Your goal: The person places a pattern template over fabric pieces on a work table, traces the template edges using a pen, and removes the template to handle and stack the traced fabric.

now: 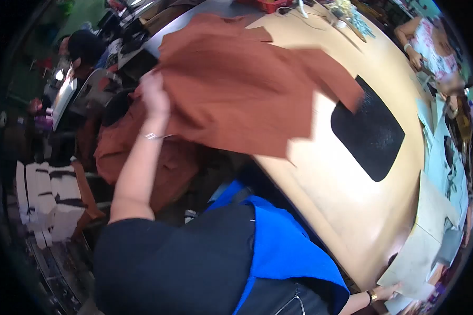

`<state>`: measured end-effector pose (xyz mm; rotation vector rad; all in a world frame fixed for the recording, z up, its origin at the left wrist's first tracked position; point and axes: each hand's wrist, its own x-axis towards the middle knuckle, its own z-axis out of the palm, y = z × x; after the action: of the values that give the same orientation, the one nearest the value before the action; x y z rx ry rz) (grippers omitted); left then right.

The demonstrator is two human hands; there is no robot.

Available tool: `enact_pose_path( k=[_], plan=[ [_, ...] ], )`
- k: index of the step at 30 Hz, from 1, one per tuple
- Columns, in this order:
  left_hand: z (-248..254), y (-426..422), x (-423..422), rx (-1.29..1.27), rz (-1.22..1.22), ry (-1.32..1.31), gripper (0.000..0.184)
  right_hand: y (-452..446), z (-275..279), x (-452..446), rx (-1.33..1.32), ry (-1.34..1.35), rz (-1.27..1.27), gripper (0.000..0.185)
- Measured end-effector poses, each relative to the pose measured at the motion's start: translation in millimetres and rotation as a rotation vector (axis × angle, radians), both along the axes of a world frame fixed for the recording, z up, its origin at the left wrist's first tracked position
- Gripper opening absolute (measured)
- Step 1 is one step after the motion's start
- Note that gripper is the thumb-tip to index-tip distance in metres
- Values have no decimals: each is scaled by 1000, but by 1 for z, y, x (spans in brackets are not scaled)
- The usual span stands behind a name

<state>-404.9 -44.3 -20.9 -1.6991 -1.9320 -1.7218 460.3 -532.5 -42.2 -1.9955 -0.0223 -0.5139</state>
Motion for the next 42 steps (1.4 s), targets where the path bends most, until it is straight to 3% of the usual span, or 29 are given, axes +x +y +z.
enact_pose_path(
  k=[2,3,4,7,9,10,12,13,14,16,17,20,23,26,30,32,34,36,37,40,41,42],
  plan=[
    [14,-45,-82,-32,229,12,34,-5,-8,-13,84,56,2,39],
    [10,-66,-112,68,205,-146,37,6,-5,-29,194,124,30,37],
    [-3,-90,-159,37,375,-163,36,-6,-17,-19,170,91,85,35],
    [-8,-171,-209,-110,531,-257,40,-9,-15,-27,-186,17,-39,54],
    [-18,-200,-239,-354,850,-80,46,-8,-11,-24,-295,-43,-125,65],
    [-34,-200,-234,-495,1183,147,49,-15,-16,-16,-456,-187,-194,69],
    [-25,-171,-197,-515,682,479,52,-29,-21,-6,-782,-479,-327,78],
    [-25,-138,-146,-381,542,544,54,-10,-8,-24,-643,-470,-225,74],
    [-11,-113,-91,-358,191,537,61,16,5,-41,-566,-486,-116,71],
    [7,-77,-1,-460,-129,1032,78,55,23,-70,-520,-506,81,62],
    [11,-67,30,-501,-308,1038,76,72,31,-82,-544,-510,169,57],
    [8,-34,56,-225,-664,1141,49,105,45,-116,-567,-619,439,50],
    [4,-2,47,-310,-798,734,29,117,44,-138,-453,-473,588,44],
    [-15,32,90,-125,-540,204,13,139,27,-160,-187,-223,781,42],
    [43,20,257,114,-811,322,11,220,57,-241,-211,-302,1118,46],
    [26,16,323,150,-1008,337,14,257,64,-271,-202,-457,1295,67],
    [19,-19,379,116,-1240,386,15,285,76,-301,-86,-461,1394,71],
    [16,-58,413,137,-1447,353,13,294,69,-308,-289,-565,1364,75],
    [14,-63,413,105,-1439,337,14,295,64,-310,-304,-520,1349,56],
    [9,-66,400,-50,-1383,287,20,281,43,-283,-452,-456,1368,35],
    [11,-66,389,-75,-1349,349,23,277,42,-282,-359,-409,1340,20],
    [15,-68,380,-101,-1312,411,27,274,41,-281,-370,-384,1346,20]
  ],
)
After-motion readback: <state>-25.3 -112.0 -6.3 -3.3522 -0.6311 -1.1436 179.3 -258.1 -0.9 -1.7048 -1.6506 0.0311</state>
